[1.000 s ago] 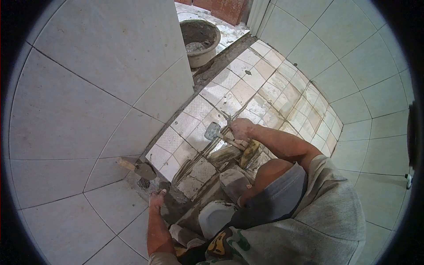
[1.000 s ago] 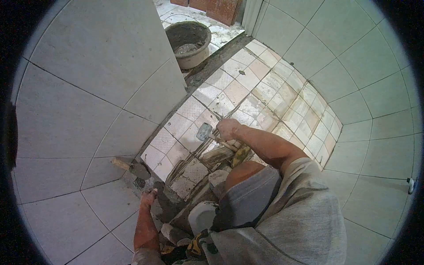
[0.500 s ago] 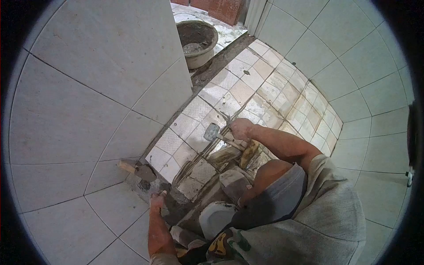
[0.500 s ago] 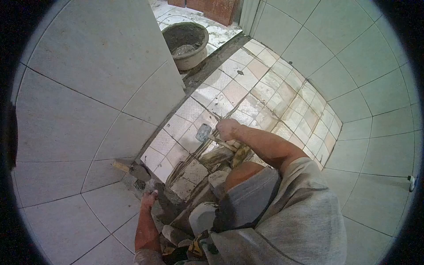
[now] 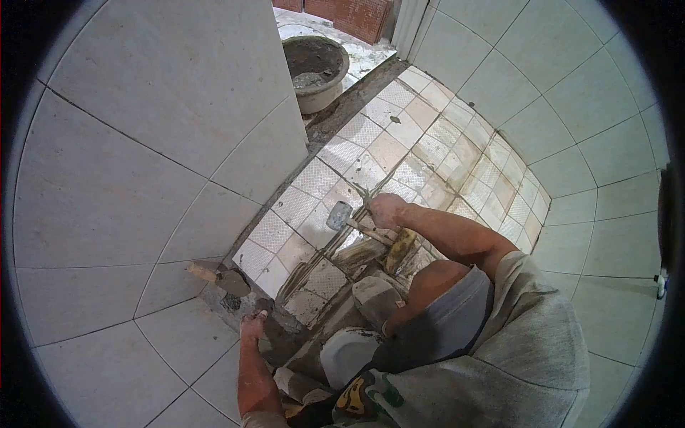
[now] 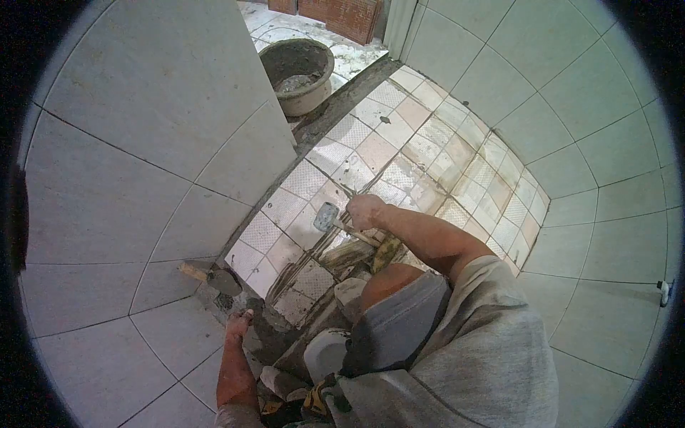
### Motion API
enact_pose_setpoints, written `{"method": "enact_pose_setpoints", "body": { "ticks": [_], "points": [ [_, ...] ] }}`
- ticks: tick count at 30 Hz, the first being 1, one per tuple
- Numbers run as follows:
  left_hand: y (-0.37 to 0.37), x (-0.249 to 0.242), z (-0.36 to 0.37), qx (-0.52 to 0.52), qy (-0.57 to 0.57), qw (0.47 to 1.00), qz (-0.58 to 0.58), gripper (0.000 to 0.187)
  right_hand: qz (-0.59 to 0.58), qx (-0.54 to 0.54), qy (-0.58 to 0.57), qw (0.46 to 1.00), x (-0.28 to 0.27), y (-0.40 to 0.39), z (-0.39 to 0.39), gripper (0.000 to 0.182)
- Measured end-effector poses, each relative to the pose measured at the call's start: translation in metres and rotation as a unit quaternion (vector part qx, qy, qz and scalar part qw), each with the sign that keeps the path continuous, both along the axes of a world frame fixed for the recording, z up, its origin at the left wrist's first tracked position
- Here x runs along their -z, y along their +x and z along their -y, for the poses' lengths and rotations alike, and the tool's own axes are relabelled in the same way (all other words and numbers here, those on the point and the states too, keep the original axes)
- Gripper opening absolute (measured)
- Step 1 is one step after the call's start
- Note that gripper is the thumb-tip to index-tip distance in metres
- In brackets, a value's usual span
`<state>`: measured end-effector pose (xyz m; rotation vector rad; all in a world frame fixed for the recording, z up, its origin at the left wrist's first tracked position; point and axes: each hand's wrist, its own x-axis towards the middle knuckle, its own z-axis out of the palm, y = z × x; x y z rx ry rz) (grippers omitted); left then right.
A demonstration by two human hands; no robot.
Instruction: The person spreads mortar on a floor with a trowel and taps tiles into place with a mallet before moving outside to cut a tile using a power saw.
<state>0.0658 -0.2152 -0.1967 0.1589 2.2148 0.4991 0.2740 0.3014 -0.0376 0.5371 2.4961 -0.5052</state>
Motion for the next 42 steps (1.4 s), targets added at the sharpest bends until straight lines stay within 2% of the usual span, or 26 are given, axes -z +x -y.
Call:
{"method": "enact_pose_setpoints", "body": {
  "ticks": [1, 2, 4, 5, 7, 11, 13, 16, 23, 26, 28, 31, 34, 38, 40, 41, 42],
  "points": [
    [0.0, 0.002, 0.001, -0.024, 0.048, 0.999, 0.01, 0.039, -0.005, -0.001, 0.002, 1.0, 0.0, 0.0, 0.0, 0.024],
    [-0.001, 0.004, 0.003, -0.024, 0.048, 0.999, 0.009, 0.039, -0.005, -0.001, 0.002, 1.0, 0.003, 0.0, -0.001, 0.024],
    [0.006, -0.029, -0.018, 0.024, -0.032, 0.999, -0.02, 0.046, -0.006, -0.005, 0.005, 1.0, 0.01, 0.001, -0.003, 0.026],
    [0.008, -0.038, -0.022, 0.024, -0.032, 0.999, -0.02, 0.046, -0.006, -0.005, 0.005, 1.0, 0.006, 0.0, -0.003, 0.026],
    [0.011, -0.048, -0.026, 0.023, 0.019, 1.0, 0.004, 0.046, 0.025, -0.016, 0.001, 1.0, -0.006, -0.002, -0.002, 0.027],
    [0.006, -0.033, -0.02, 0.062, -0.066, 0.995, -0.03, 0.042, -0.008, 0.002, -0.004, 1.0, 0.001, 0.002, -0.001, 0.026],
    [0.007, -0.023, -0.014, 0.023, 0.014, 0.999, -0.031, 0.041, -0.032, -0.003, -0.001, 0.999, 0.004, 0.002, -0.002, 0.027],
    [0.003, -0.01, -0.008, -0.01, 0.031, 0.999, 0.028, 0.041, 0.0, -0.014, -0.008, 1.0, -0.007, 0.0, -0.001, 0.028],
    [0.003, -0.025, -0.015, 0.04, -0.001, 0.999, 0.006, 0.04, 0.003, -0.018, 0.0, 1.0, 0.018, 0.002, -0.006, 0.037],
    [0.003, -0.018, -0.013, 0.021, 0.052, 0.998, 0.007, 0.041, -0.009, -0.016, -0.002, 1.0, 0.022, 0.003, -0.006, 0.037],
    [0.008, -0.064, -0.041, 0.088, -0.051, 0.995, 0.002, 0.043, -0.022, -0.025, 0.012, 0.999, 0.01, 0.002, -0.002, 0.023],
    [0.014, -0.077, -0.049, 0.05, -0.06, 0.997, -0.013, 0.044, 0.014, -0.004, 0.001, 1.0, 0.002, -0.001, -0.001, 0.029],
    [0.01, -0.062, -0.04, 0.024, -0.033, 0.999, 0.017, 0.045, 0.013, -0.007, -0.005, 1.0, 0.013, -0.001, -0.005, 0.026],
    [0.002, -0.015, -0.012, 0.025, -0.041, 0.999, -0.002, 0.045, 0.012, -0.003, 0.0, 1.0, 0.015, -0.001, -0.004, 0.025],
    [0.004, -0.016, -0.014, -0.02, 0.009, 1.0, 0.016, 0.047, 0.019, -0.004, 0.002, 1.0, 0.017, -0.002, -0.005, 0.024],
    [0.003, -0.018, -0.014, -0.02, 0.008, 1.0, 0.016, 0.047, 0.019, -0.004, 0.002, 1.0, 0.017, -0.001, -0.005, 0.024],
    [0.006, -0.044, -0.029, 0.02, -0.019, 1.0, 0.009, 0.047, 0.021, 0.001, -0.006, 1.0, 0.015, -0.001, -0.005, 0.023]
  ]
}}
